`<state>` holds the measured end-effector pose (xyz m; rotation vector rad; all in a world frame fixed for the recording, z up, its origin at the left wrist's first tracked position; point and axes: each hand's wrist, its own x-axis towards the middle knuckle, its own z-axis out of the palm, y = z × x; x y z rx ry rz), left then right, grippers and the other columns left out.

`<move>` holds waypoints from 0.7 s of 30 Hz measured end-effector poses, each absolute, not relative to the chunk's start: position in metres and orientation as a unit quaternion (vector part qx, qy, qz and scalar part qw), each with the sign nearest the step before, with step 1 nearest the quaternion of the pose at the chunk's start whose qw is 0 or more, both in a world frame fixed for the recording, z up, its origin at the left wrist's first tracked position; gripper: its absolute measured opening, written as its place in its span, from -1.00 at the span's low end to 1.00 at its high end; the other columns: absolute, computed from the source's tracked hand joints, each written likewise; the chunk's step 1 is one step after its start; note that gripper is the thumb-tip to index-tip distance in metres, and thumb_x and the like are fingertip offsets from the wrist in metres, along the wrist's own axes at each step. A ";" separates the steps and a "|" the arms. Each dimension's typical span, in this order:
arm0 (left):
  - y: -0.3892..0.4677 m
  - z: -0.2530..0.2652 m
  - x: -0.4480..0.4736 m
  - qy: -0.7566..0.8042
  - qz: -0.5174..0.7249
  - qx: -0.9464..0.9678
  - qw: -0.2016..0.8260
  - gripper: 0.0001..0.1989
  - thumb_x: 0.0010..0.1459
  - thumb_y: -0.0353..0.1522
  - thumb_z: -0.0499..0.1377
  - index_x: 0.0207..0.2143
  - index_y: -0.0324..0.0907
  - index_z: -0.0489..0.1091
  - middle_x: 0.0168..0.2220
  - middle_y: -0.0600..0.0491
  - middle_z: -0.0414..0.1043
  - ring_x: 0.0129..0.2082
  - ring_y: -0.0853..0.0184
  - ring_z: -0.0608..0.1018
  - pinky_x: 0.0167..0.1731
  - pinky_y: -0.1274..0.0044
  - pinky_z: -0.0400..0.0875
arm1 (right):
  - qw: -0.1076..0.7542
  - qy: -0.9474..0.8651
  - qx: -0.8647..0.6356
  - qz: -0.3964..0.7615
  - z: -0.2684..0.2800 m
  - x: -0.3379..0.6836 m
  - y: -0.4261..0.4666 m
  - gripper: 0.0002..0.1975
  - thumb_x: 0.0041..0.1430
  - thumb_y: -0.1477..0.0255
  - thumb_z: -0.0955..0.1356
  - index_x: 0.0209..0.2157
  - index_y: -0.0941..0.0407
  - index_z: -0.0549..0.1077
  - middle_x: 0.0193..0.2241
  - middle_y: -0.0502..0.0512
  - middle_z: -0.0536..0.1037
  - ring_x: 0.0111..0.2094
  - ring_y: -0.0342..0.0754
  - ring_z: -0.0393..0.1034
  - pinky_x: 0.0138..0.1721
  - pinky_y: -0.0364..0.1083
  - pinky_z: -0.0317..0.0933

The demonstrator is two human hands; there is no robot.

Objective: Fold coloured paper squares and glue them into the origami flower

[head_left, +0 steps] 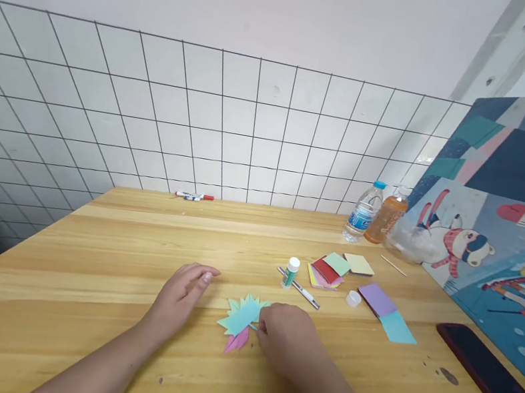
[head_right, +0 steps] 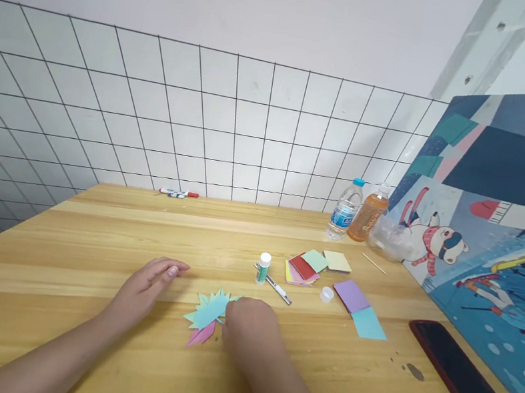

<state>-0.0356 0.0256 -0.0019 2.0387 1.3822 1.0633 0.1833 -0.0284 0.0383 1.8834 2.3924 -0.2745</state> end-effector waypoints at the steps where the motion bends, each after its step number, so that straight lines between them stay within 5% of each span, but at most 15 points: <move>1: 0.026 -0.002 -0.036 0.513 0.399 0.722 0.238 -0.64 0.23 -0.15 -0.07 -0.21 -0.12 0.42 -0.24 0.00 0.46 -0.15 0.21 0.46 -0.10 0.38 0.32 | 0.044 0.782 0.616 -0.088 0.040 0.184 -0.028 -0.82 0.05 0.56 0.24 -0.44 0.12 0.47 -0.41 0.16 0.55 -0.40 0.00 0.42 -0.51 -0.14 0.00; 8: 0.025 0.001 -0.037 0.546 0.443 0.658 0.270 -0.59 0.17 -0.08 -0.04 -0.25 -0.15 0.45 -0.33 0.03 0.47 -0.21 0.22 0.49 -0.14 0.43 0.35 | -0.023 0.798 0.594 -0.097 0.037 0.188 -0.027 -0.84 0.03 0.54 0.23 -0.49 0.12 0.43 -0.44 0.11 0.53 -0.43 -0.07 0.38 -0.51 -0.17 -0.04; 13: 0.028 -0.004 -0.038 0.537 0.464 0.631 0.312 -0.59 0.14 -0.07 0.00 -0.20 -0.15 0.43 -0.30 0.02 0.45 -0.16 0.19 0.47 -0.08 0.38 0.31 | -0.149 0.793 0.569 -0.162 0.034 0.190 -0.027 -0.89 0.02 0.51 0.27 -0.53 0.11 0.38 -0.54 -0.04 0.47 -0.49 -0.18 0.28 -0.49 -0.21 -0.02; 17: 0.031 -0.006 -0.042 0.440 0.507 0.541 0.506 -0.51 0.15 -0.10 -0.01 0.05 -0.17 0.25 -0.04 -0.12 0.38 0.01 0.13 0.40 -0.02 0.32 0.28 | -0.264 0.750 0.520 -0.313 0.028 0.187 -0.027 -0.91 0.07 0.44 0.28 -0.47 0.10 0.38 -0.61 -0.11 0.37 -0.56 -0.24 0.17 -0.53 -0.25 0.00; 21: 0.021 0.001 -0.042 0.237 0.378 0.533 0.718 -0.27 0.06 -0.02 0.03 0.23 -0.07 -0.03 0.22 -0.11 0.11 0.18 0.08 0.22 0.02 0.24 0.23 | -0.340 0.675 0.446 -0.479 0.021 0.182 -0.028 -0.84 0.07 0.32 0.33 -0.44 0.13 0.37 -0.60 -0.11 0.27 -0.60 -0.27 0.06 -0.59 -0.26 -0.03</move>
